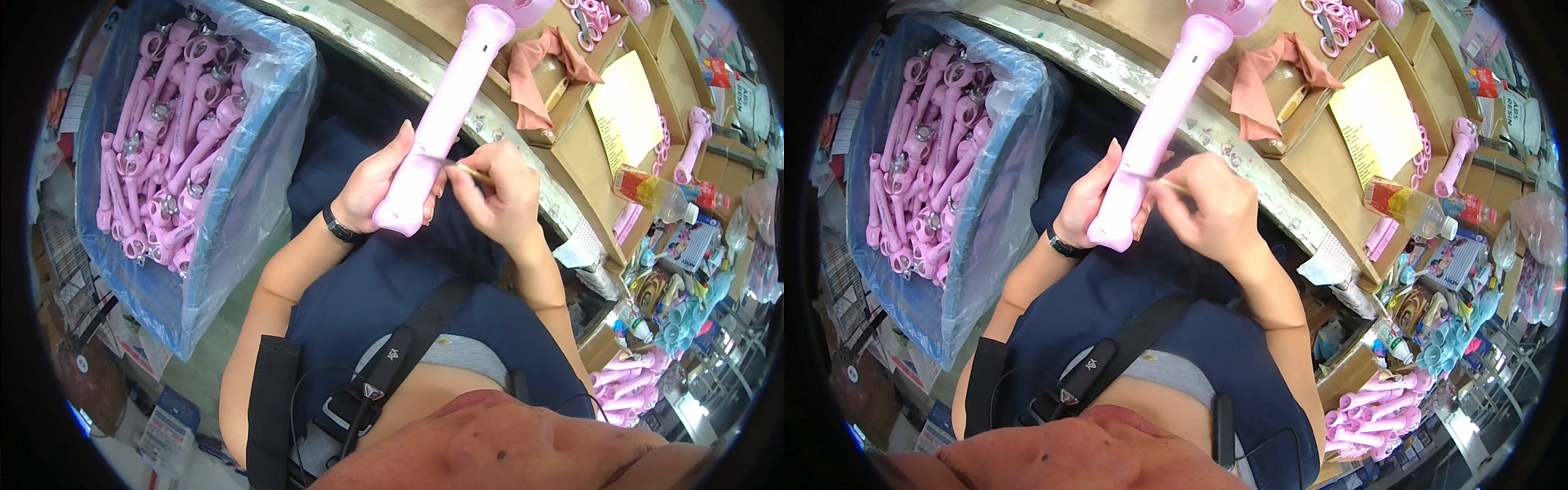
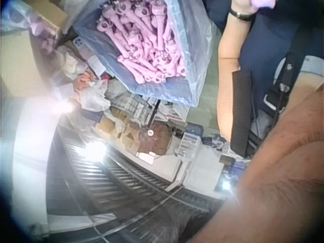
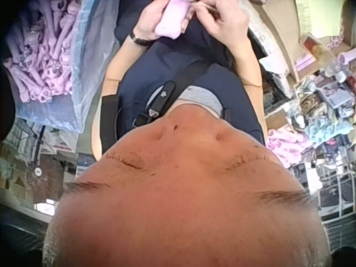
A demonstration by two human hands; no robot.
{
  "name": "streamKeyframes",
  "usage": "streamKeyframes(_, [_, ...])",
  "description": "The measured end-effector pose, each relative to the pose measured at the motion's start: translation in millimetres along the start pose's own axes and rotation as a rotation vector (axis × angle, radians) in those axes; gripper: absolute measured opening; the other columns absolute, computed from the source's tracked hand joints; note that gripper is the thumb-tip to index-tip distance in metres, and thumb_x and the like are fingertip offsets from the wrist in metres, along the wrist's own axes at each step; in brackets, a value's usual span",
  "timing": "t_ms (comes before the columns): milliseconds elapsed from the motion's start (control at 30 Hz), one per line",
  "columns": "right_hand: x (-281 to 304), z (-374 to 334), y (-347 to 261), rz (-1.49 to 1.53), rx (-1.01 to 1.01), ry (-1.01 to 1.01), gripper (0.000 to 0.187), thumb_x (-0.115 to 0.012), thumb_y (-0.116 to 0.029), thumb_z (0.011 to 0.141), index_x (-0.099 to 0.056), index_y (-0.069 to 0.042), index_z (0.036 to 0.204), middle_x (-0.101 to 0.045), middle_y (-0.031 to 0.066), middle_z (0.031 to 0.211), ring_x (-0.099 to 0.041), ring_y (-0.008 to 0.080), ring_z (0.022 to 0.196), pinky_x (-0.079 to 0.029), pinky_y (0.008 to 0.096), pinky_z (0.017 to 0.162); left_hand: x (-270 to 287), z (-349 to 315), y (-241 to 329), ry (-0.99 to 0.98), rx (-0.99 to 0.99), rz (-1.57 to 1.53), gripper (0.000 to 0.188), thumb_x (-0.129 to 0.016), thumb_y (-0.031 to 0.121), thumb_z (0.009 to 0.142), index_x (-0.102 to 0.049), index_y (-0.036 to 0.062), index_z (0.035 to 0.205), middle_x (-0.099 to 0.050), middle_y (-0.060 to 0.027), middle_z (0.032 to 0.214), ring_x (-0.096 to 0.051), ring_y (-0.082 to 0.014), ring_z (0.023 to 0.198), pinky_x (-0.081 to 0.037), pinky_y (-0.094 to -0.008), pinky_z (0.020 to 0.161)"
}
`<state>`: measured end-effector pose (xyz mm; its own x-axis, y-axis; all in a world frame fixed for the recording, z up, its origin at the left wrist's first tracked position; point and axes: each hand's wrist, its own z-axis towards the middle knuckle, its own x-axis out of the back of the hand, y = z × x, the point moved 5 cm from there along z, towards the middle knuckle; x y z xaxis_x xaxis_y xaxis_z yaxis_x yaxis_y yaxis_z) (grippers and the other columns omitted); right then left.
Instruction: The person assembles pink plastic wands by inserting small metal pins into the handle, wiping the wand with a cloth, and attaching a clear plastic top piece. The person repeats this process for multiple wands, placing finished units into a bin.
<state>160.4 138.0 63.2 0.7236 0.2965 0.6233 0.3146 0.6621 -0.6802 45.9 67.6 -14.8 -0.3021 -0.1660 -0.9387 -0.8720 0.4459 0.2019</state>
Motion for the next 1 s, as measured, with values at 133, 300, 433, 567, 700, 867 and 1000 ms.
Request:
streamKeyframes(133, [-1, -2, 3, 0.02, 0.021, 0.001, 0.015, -0.076, -0.008, 0.07, -0.062, -0.005, 0.075, -0.059, 0.0073, 0.069, -0.059, 0.0207, 0.055, -0.046, 0.0294, 0.047, 3, 0, 0, 0.038, 0.007, 0.05, 0.06, -0.026, 0.055, 0.097, -0.045, 0.0033, 0.121, -0.061, -0.0114, 0.082, -0.064, -0.0187, 0.06, -0.056, -0.0303, 0.054])
streamKeyframes(300, [0, -1, 13, -0.008, -0.079, 0.127, 0.015, -0.075, -0.007, 0.071, -0.06, -0.004, 0.073, -0.058, 0.0077, 0.066, -0.058, 0.021, 0.055, -0.045, 0.0289, 0.047, 3, 0, 1, 0.039, 0.017, 0.016, 0.069, -0.023, 0.056, 0.097, -0.033, 0.0015, 0.138, -0.06, -0.0137, 0.083, -0.063, -0.0186, 0.058, -0.056, -0.0311, 0.054])
streamKeyframes(433, [-3, -2, 6, 0.061, 0.06, 0.028, 0.015, -0.075, -0.003, 0.069, -0.06, -0.004, 0.073, -0.057, 0.0066, 0.065, -0.058, 0.0207, 0.054, -0.044, 0.0294, 0.046, 2, -1, 1, 0.044, 0.018, 0.016, 0.068, -0.022, 0.055, 0.098, -0.034, 0.0023, 0.138, -0.059, -0.0138, 0.082, -0.063, -0.0182, 0.058, -0.056, -0.0302, 0.054])
streamKeyframes(567, [1, -1, 9, -0.027, 0.012, 0.067, 0.016, -0.076, -0.005, 0.068, -0.06, -0.006, 0.073, -0.058, 0.0061, 0.065, -0.057, 0.0201, 0.053, -0.044, 0.0291, 0.046, 3, 0, 0, 0.05, 0.01, 0.074, 0.066, -0.022, 0.054, 0.098, -0.036, 0.0033, 0.137, -0.059, -0.0136, 0.081, -0.063, -0.0173, 0.059, -0.056, -0.0291, 0.054])
streamKeyframes(700, [4, 2, 9, -0.068, -0.058, 0.092, 0.017, -0.075, -0.007, 0.07, -0.059, -0.005, 0.074, -0.055, 0.0059, 0.064, -0.054, 0.0194, 0.05, -0.043, 0.03, 0.044, 4, -1, 1, 0.073, 0.009, 0.081, 0.065, -0.021, 0.054, 0.098, -0.036, 0.0029, 0.137, -0.059, -0.0132, 0.081, -0.063, -0.0172, 0.059, -0.056, -0.0291, 0.054])
streamKeyframes(867, [1, -10, -17, 0.14, 0.068, -0.051, 0.018, -0.076, -0.005, 0.068, -0.06, -0.004, 0.075, -0.057, 0.0082, 0.067, -0.056, 0.0206, 0.052, -0.044, 0.0282, 0.045, 2, -2, 0, 0.06, 0.0, 0.067, 0.066, -0.022, 0.053, 0.099, -0.035, 0.0008, 0.138, -0.059, -0.0119, 0.081, -0.061, -0.0171, 0.06, -0.054, -0.0289, 0.054])
streamKeyframes(1000, [-7, -20, -22, 0.179, 0.05, -0.102, 0.018, -0.076, -0.006, 0.066, -0.06, -0.005, 0.074, -0.057, 0.0071, 0.066, -0.058, 0.0202, 0.053, -0.045, 0.0281, 0.045, -1, 0, 1, 0.084, -0.033, 0.107, 0.067, -0.024, 0.053, 0.099, -0.036, 0.0, 0.137, -0.057, -0.01, 0.082, -0.058, -0.0155, 0.063, -0.051, -0.0272, 0.055])
